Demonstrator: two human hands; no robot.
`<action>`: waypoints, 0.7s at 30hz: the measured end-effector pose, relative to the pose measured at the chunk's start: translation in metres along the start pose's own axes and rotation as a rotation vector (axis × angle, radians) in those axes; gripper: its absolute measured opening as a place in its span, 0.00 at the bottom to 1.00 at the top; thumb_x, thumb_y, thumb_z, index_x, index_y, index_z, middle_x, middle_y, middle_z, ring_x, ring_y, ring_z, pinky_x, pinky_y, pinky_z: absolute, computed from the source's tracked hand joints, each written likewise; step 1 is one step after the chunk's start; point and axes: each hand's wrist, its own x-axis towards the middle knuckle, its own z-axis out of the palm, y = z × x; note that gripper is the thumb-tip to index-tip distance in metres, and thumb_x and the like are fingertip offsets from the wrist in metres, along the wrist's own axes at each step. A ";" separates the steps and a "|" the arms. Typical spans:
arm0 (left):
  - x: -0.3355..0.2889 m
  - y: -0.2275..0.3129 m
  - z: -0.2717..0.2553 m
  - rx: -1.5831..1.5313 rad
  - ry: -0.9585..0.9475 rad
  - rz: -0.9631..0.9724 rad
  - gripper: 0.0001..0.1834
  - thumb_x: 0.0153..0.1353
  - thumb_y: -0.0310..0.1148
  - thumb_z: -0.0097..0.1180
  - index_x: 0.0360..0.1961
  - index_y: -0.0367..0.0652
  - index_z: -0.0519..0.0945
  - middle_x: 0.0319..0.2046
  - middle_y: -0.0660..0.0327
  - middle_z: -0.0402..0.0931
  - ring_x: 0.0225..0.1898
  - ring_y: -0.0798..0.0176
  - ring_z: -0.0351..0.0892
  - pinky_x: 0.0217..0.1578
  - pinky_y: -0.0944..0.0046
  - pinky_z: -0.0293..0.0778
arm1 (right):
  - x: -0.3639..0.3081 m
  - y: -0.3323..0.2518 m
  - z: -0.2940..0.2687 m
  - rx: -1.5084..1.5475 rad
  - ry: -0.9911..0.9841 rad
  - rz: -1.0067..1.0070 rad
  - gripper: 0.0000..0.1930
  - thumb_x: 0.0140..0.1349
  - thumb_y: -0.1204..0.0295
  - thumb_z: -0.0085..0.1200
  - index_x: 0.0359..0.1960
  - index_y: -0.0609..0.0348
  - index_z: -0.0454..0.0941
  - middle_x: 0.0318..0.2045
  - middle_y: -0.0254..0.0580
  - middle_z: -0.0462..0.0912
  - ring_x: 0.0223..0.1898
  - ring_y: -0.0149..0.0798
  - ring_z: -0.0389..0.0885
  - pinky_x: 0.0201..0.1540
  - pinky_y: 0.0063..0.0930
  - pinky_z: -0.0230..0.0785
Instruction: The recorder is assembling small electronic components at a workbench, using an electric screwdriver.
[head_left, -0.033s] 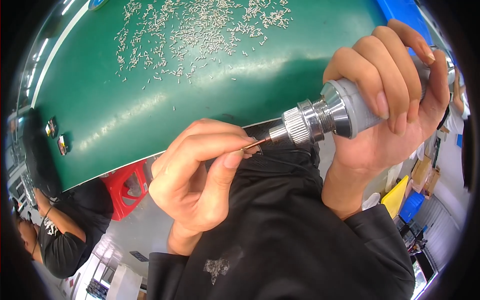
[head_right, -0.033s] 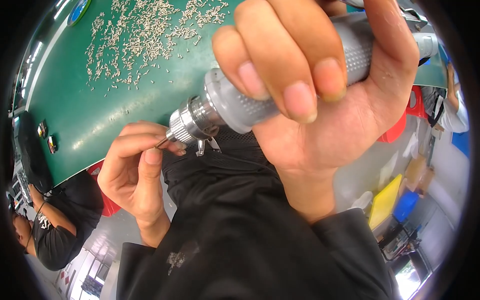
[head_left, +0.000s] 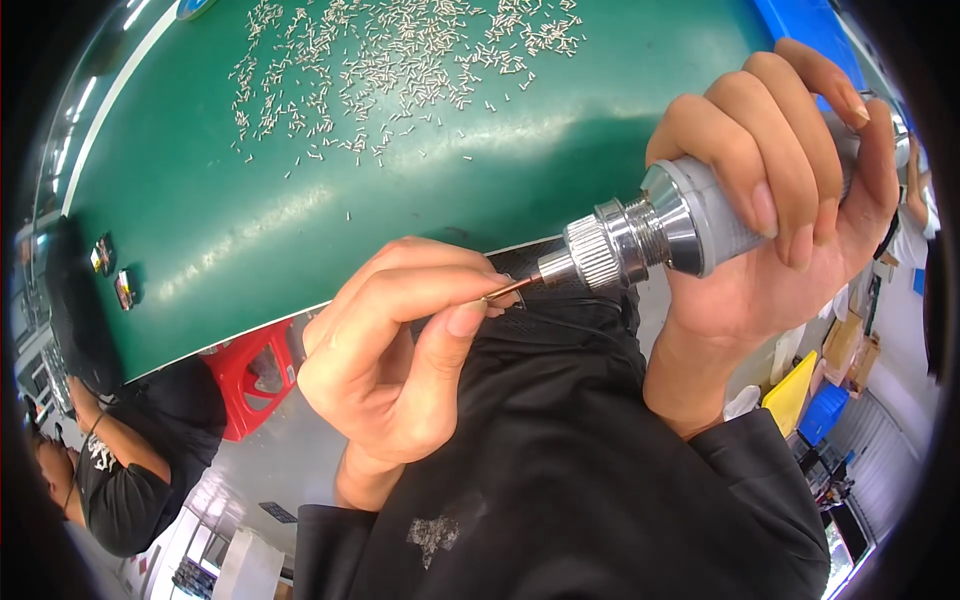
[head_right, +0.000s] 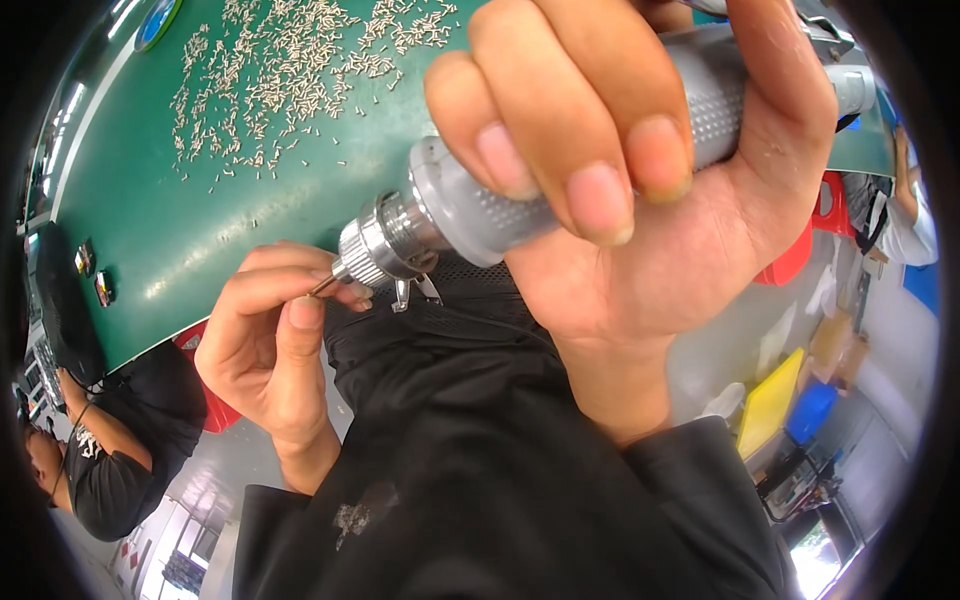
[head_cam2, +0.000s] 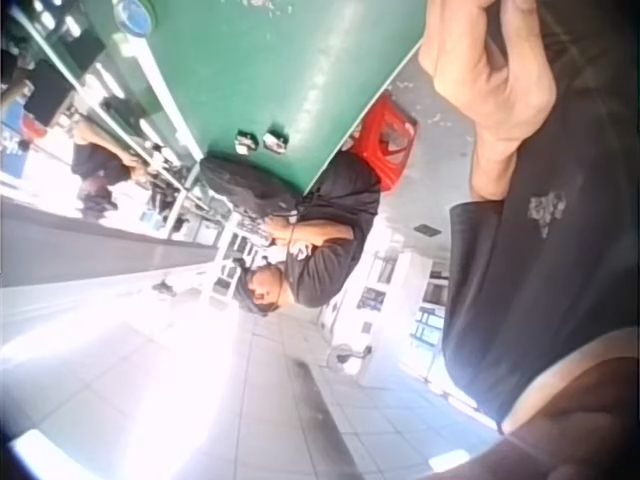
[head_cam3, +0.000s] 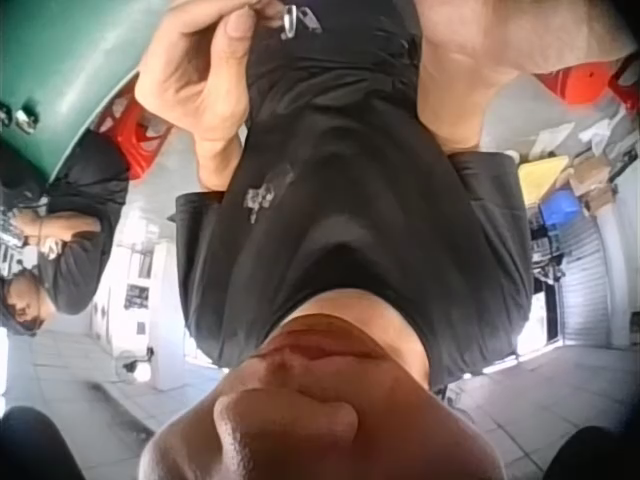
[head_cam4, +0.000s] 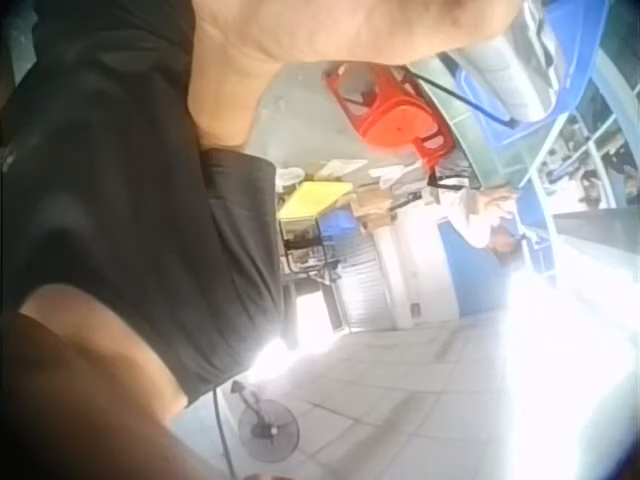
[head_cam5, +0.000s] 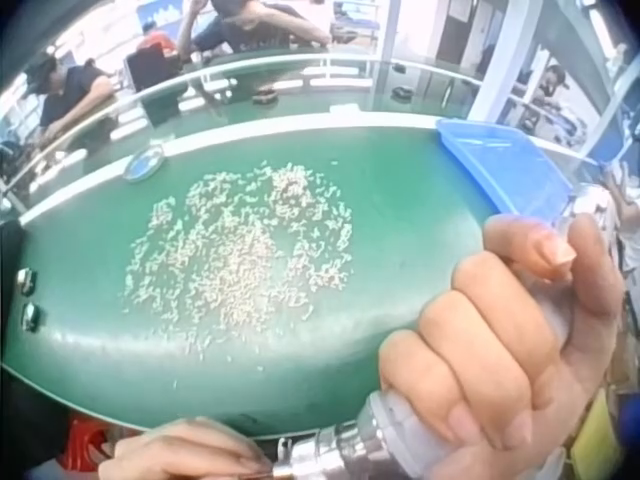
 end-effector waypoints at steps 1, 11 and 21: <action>0.002 0.000 0.000 -0.005 -0.003 -0.001 0.05 0.58 0.14 0.57 0.35 0.26 0.80 0.29 0.47 0.81 0.28 0.61 0.80 0.30 0.67 0.76 | 0.000 -0.001 0.000 -0.008 -0.002 -0.001 0.08 0.67 0.66 0.47 0.33 0.57 0.69 0.11 0.25 0.64 0.13 0.24 0.64 0.28 0.21 0.61; 0.002 0.000 -0.002 0.205 -0.004 0.096 0.09 0.50 0.09 0.57 0.34 0.26 0.81 0.28 0.48 0.81 0.28 0.58 0.81 0.30 0.66 0.77 | -0.004 0.008 -0.001 -0.058 0.029 -0.040 0.09 0.68 0.65 0.46 0.34 0.56 0.69 0.12 0.25 0.64 0.14 0.23 0.63 0.28 0.21 0.60; -0.002 -0.004 -0.001 0.387 -0.063 0.199 0.06 0.61 0.13 0.53 0.38 0.23 0.79 0.33 0.45 0.81 0.30 0.59 0.81 0.33 0.65 0.78 | -0.012 0.013 -0.006 -0.006 0.152 -0.082 0.09 0.69 0.65 0.46 0.35 0.56 0.69 0.13 0.24 0.63 0.16 0.23 0.63 0.29 0.22 0.61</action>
